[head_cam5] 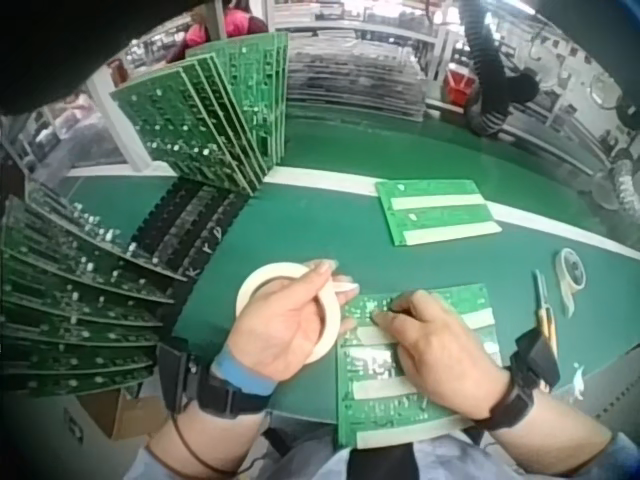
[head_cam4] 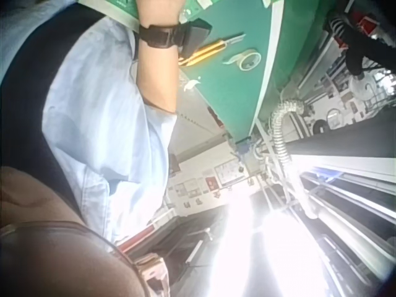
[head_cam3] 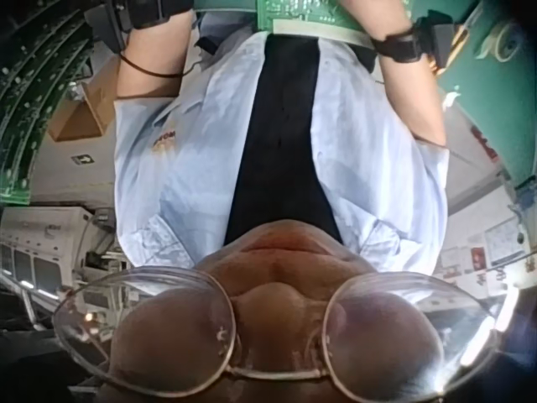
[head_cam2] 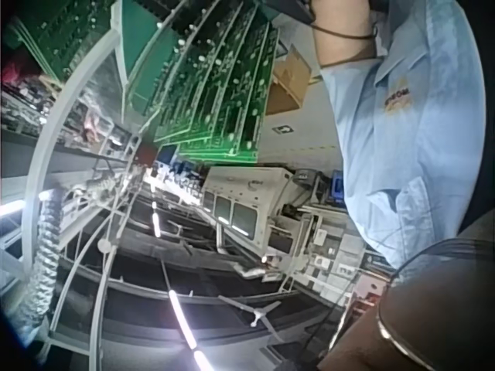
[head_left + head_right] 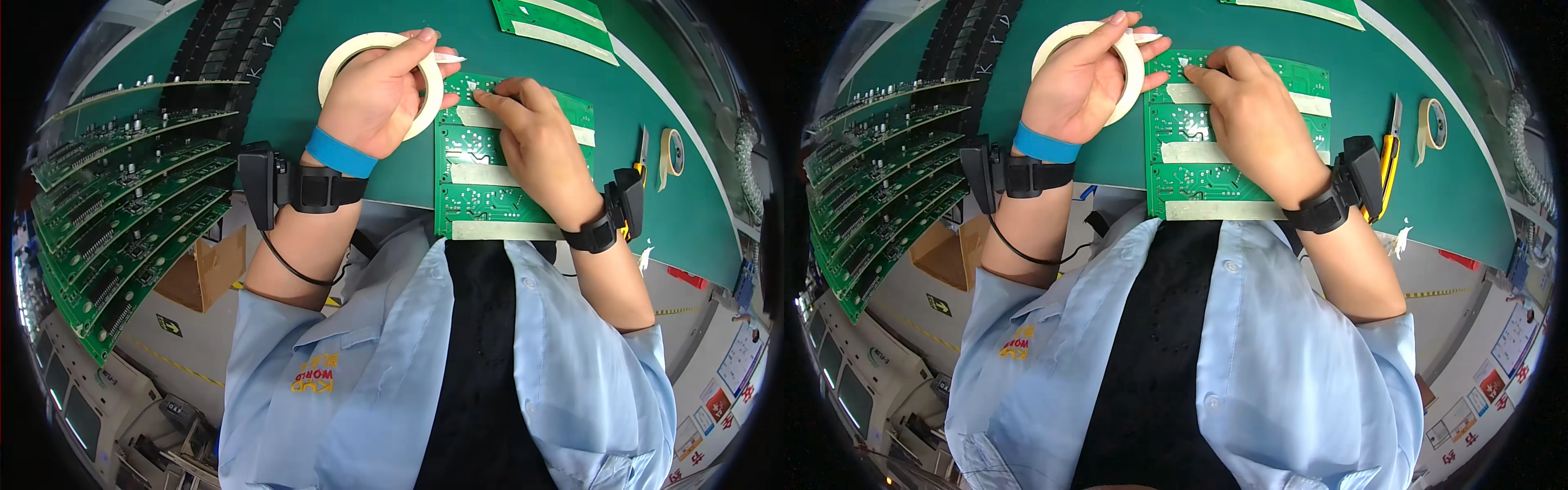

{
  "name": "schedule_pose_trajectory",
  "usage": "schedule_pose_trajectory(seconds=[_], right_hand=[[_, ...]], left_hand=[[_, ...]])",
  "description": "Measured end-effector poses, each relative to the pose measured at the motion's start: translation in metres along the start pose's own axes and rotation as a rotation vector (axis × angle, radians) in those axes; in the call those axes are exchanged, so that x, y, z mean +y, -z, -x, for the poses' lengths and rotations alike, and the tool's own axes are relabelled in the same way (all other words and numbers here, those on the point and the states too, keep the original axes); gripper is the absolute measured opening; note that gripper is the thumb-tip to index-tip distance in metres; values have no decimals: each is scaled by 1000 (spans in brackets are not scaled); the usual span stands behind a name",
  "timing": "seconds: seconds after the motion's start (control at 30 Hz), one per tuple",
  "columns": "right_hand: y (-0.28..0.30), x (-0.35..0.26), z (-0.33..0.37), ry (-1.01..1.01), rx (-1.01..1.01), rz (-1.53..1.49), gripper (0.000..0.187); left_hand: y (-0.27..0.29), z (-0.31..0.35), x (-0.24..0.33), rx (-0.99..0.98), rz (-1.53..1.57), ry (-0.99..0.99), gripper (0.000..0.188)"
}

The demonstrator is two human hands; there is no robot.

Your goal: The person picks up a circuit board, peels off tape fragments by hand, and places it on a stack. They then take a new circuit board, apply strips of tape from a roll across it, and cut each strip with a utility knife.

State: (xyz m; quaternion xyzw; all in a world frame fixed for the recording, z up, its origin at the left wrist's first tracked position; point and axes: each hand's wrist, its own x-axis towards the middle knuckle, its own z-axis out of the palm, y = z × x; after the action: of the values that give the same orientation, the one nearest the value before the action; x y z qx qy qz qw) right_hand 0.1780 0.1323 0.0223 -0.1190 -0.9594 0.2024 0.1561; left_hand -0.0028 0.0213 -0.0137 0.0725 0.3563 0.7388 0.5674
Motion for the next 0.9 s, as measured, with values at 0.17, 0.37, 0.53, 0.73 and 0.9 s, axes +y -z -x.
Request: schedule_pose_trajectory(seconds=[0.17,0.37,0.53,0.73,0.9], right_hand=[[-3,0,1,-20,21,-26,41],[-2,-2,3,-15,11,-14,43],[-5,-2,6,-13,5,53,42],[6,4,4,-85,35,-196,35],[25,-5,22,-226,191,-455,22]], left_hand=[[-8,7,5,29,-32,-10,22],[-13,10,8,38,-142,1,41],[-13,10,6,32,-137,-15,39],[-13,10,6,30,-140,-29,34],[-25,33,6,-32,-209,-145,29]])
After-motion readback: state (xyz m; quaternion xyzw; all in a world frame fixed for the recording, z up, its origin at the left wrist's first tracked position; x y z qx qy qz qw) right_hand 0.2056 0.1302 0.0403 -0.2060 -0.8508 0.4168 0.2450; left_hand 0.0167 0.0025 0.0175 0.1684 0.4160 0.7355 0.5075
